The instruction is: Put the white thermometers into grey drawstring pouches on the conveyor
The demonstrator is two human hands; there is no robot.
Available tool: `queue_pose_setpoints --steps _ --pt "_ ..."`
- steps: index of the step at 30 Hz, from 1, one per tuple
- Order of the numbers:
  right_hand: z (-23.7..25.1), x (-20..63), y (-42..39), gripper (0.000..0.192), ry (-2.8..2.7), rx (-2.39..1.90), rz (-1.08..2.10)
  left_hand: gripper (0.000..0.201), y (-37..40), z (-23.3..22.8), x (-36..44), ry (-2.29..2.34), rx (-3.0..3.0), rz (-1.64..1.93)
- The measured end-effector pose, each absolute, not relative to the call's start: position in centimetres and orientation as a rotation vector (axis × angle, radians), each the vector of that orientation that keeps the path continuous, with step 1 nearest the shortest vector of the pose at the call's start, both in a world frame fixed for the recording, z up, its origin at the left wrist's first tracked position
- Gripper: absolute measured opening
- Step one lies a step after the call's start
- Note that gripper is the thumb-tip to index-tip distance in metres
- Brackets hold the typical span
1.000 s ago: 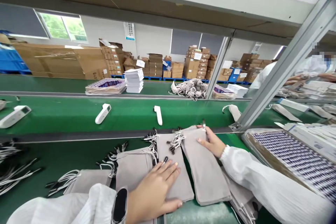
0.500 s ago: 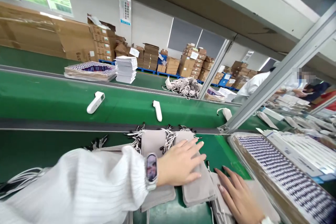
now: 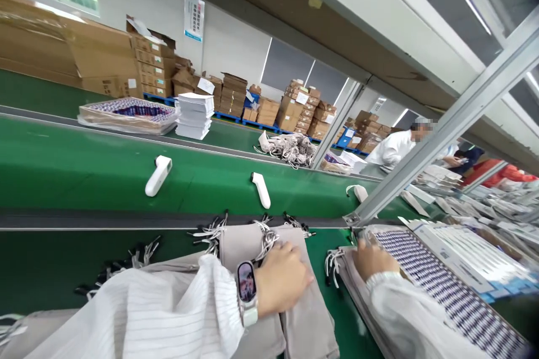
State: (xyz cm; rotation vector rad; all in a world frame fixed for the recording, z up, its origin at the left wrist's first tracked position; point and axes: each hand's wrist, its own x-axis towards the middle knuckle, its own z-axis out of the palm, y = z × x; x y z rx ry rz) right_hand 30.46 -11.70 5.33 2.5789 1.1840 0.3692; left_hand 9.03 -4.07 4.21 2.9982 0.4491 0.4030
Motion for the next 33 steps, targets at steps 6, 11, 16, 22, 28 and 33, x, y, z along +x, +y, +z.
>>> queue_pose_setpoints --steps 6,11,16,22,28,33 --pt "6.3 23.3 3.4 0.033 1.984 2.546 0.442 0.023 -1.8 3.2 10.7 0.754 3.139 0.621" --pt "1.4 22.7 11.8 0.060 2.257 2.896 -0.514 0.020 -1.7 1.5 10.4 0.801 3.202 0.713" --pt "0.6 26.7 12.3 0.057 2.364 2.966 -1.088 0.022 -1.5 1.7 10.8 0.979 3.077 0.642" --pt "5.2 29.0 8.1 0.070 2.597 2.704 -2.452 0.034 -1.3 3.4 10.5 0.909 3.017 0.447" --pt "6.9 28.4 4.2 0.058 3.119 2.414 -2.476 0.046 -1.7 3.6 10.0 0.819 2.986 0.449" --pt "6.5 29.8 4.1 0.045 3.785 2.412 -1.429 0.029 -1.6 3.6 10.0 0.874 3.003 0.408"
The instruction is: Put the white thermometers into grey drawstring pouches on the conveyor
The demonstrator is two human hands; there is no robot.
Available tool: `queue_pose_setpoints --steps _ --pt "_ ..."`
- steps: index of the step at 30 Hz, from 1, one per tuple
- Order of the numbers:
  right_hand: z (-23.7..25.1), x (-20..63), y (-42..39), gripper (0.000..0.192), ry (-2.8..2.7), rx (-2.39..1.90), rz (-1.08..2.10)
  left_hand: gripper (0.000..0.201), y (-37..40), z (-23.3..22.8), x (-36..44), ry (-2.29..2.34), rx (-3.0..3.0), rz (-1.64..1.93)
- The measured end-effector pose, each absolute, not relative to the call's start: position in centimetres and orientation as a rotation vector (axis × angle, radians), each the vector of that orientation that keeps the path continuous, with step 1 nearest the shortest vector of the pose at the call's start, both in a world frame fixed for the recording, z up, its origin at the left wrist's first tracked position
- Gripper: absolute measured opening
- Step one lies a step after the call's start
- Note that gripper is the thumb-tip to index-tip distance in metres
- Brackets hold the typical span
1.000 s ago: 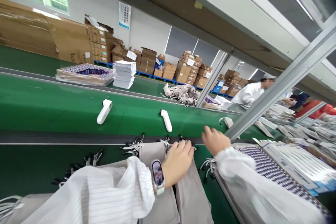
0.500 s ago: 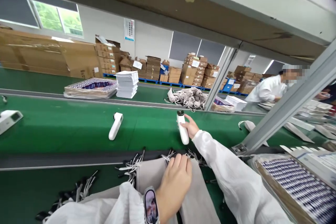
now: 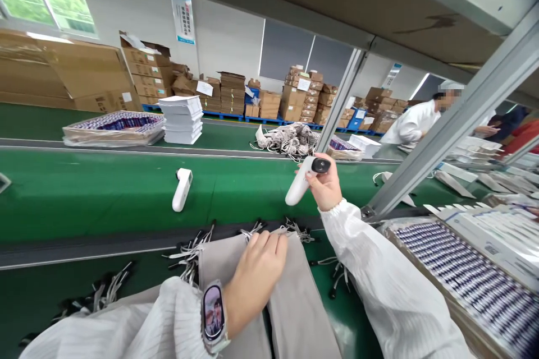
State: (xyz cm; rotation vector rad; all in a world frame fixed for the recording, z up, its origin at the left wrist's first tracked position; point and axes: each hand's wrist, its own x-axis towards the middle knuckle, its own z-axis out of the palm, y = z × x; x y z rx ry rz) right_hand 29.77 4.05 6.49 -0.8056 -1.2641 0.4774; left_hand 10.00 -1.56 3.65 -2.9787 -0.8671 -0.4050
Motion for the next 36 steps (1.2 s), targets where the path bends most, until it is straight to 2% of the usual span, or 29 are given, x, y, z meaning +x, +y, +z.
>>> queue_pose_setpoints --steps 5,9,14,21,25,29,32,36 --pt "7.8 30.2 2.0 0.029 -1.621 -0.818 0.048 0.020 -0.6 5.1 9.2 -0.796 -3.142 -0.423" --pt "8.0 29.8 0.7 0.030 -1.858 -0.936 -0.025 0.020 -0.2 7.4 8.1 -0.695 -3.285 -0.462" --pt "6.6 30.3 1.6 0.023 -1.870 -1.309 0.243 0.021 0.3 9.4 7.9 -0.718 -3.500 -0.518" --pt "9.8 29.0 0.3 0.044 -1.193 -0.985 0.515 0.018 1.3 8.5 8.6 -0.660 -3.682 -0.606" --pt "9.9 27.4 0.0 0.048 -1.122 -1.004 0.882 0.019 1.6 8.1 8.5 -0.817 -3.611 -0.875" --pt "8.6 26.5 0.0 0.030 -1.301 -1.080 1.238 0.019 2.0 8.0 8.5 -1.031 -3.337 -1.317" --pt "7.7 25.6 -0.3 0.038 -1.470 -1.200 1.454 0.019 2.4 7.9 8.5 -1.142 -3.198 -1.449" --pt "7.3 25.1 -0.6 0.059 -1.601 -1.374 1.490 0.022 3.1 8.3 7.9 -1.211 -3.272 -1.200"
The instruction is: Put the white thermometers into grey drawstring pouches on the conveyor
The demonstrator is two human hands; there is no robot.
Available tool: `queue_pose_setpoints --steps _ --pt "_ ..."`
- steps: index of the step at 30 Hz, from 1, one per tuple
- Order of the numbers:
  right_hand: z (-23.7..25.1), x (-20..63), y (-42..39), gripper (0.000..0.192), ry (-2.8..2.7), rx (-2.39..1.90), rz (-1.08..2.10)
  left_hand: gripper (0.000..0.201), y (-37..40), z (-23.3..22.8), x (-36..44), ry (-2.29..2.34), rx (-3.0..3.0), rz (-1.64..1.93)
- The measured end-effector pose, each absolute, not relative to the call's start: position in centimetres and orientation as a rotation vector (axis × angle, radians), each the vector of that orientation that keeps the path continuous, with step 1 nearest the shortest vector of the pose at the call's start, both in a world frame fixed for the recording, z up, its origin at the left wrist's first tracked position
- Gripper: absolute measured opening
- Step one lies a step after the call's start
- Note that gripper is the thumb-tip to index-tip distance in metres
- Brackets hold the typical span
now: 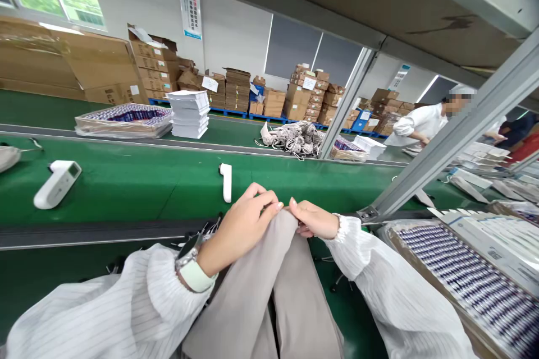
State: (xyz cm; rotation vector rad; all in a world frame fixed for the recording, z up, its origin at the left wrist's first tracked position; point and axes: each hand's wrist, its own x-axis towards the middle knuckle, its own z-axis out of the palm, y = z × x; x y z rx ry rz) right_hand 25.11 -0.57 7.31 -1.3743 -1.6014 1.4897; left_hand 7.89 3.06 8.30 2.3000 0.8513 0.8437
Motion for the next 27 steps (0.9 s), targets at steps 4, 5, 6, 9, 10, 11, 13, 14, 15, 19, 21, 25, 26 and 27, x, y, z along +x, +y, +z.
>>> queue_pose_setpoints --steps 4,5,6,9,10,11,13,14,15,19,21,25,26,27 --pt "7.5 28.5 1.0 0.056 -1.516 -1.506 0.598 0.032 2.9 10.7 6.4 0.937 2.196 0.507" --pt "7.6 29.7 1.4 0.052 -1.389 -1.512 0.372 0.038 2.6 11.6 6.1 0.898 2.094 0.403" --pt "7.7 30.6 1.8 0.050 -1.288 -1.508 0.264 0.041 2.3 12.4 5.7 0.839 1.963 0.335" --pt "7.6 30.4 1.5 0.060 -1.312 -1.397 0.615 0.039 1.3 14.2 5.1 0.720 1.616 0.524" --pt "7.5 29.1 1.0 0.062 -1.421 -1.295 0.837 0.036 1.1 14.5 4.9 0.693 1.552 0.661" --pt "7.3 27.3 0.3 0.063 -1.542 -1.164 1.033 0.033 0.9 14.6 4.9 0.662 1.523 0.776" --pt "6.9 23.5 -0.8 0.068 -1.719 -0.937 1.250 0.030 0.9 14.6 5.0 0.606 1.556 0.885" --pt "6.8 22.0 -1.0 0.065 -1.754 -0.879 1.296 0.029 0.9 14.4 5.1 0.581 1.605 0.892" --pt "6.7 21.3 -1.0 0.059 -1.736 -0.871 1.284 0.030 1.0 14.2 5.3 0.568 1.676 0.878" --pt "7.5 25.8 1.4 0.041 -1.250 -1.224 0.667 0.026 1.2 11.7 6.7 0.663 2.080 0.876" --pt "7.6 30.3 3.0 0.050 -0.998 -1.513 0.188 0.023 1.1 9.3 7.6 0.750 2.317 0.825" --pt "5.7 36.0 4.2 0.054 -0.927 -2.356 0.052 0.031 0.9 4.1 9.4 0.778 2.648 0.574" --pt "4.9 36.4 4.1 0.052 -0.936 -2.465 0.064 0.034 0.9 3.3 9.7 0.776 2.698 0.523" --pt "4.2 36.5 4.1 0.050 -0.942 -2.523 0.063 0.034 1.0 2.7 9.8 0.780 2.738 0.484"
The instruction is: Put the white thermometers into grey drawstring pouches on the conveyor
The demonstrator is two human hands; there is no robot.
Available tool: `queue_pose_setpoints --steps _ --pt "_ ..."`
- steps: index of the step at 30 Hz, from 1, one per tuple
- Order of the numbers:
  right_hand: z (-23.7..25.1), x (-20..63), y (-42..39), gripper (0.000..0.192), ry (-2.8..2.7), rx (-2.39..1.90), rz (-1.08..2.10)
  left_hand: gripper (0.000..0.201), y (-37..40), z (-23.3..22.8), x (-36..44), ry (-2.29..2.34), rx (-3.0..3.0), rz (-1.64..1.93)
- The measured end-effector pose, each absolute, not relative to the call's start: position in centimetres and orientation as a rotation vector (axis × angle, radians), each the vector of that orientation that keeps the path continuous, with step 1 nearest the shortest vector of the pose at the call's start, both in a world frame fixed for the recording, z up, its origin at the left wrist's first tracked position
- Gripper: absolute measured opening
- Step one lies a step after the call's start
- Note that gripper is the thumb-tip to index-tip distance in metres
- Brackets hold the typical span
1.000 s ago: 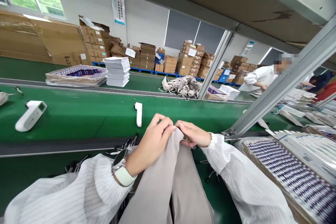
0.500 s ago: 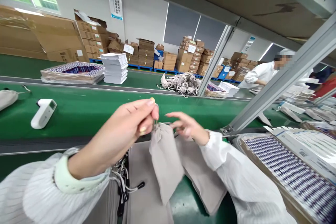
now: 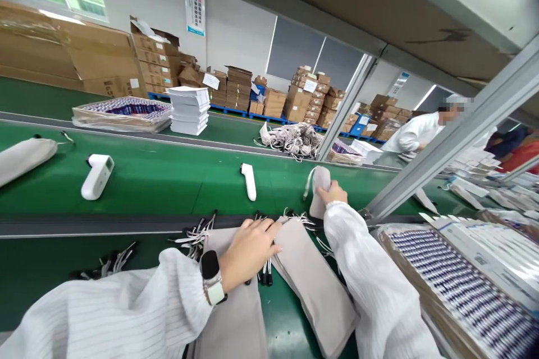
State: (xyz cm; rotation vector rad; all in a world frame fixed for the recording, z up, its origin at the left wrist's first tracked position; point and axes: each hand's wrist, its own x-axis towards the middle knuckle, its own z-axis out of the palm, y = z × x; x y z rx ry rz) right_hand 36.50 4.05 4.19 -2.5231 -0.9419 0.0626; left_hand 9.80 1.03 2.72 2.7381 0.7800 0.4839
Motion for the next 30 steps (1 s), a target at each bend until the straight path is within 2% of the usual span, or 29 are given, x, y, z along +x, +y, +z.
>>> queue_pose_setpoints --steps 4,7,9,12,15,19,23,27,30 --pt "3.3 34.5 4.2 0.053 -0.944 -2.549 -0.034 0.025 2.0 2.8 9.4 0.844 2.829 0.416" --pt "4.2 31.4 5.6 0.046 -1.171 -2.429 -0.009 0.019 2.4 3.5 8.8 0.887 2.854 0.408" --pt "4.3 28.8 7.0 0.044 -1.373 -2.299 0.067 0.022 2.0 3.7 8.6 0.891 2.861 0.475" --pt "2.8 25.4 9.3 0.056 -1.577 -2.038 0.272 0.028 0.8 3.6 8.9 0.806 2.870 0.593" --pt "0.6 24.6 10.8 0.067 -1.509 -1.863 0.514 0.022 0.0 3.2 9.2 0.762 2.864 0.632" --pt "-0.6 26.3 11.6 0.062 -1.297 -1.792 0.668 0.018 0.5 2.6 9.3 0.855 2.794 0.685" --pt "0.8 27.0 11.2 0.058 -1.188 -1.554 0.857 0.019 1.1 2.5 9.0 0.843 2.761 0.716" --pt "4.1 26.1 9.9 0.077 -1.076 -0.996 1.066 0.019 0.8 2.7 9.0 0.836 2.845 0.675" --pt "6.9 25.7 8.3 0.077 -1.037 -0.754 1.201 0.018 0.6 2.9 9.0 0.889 2.860 0.660"
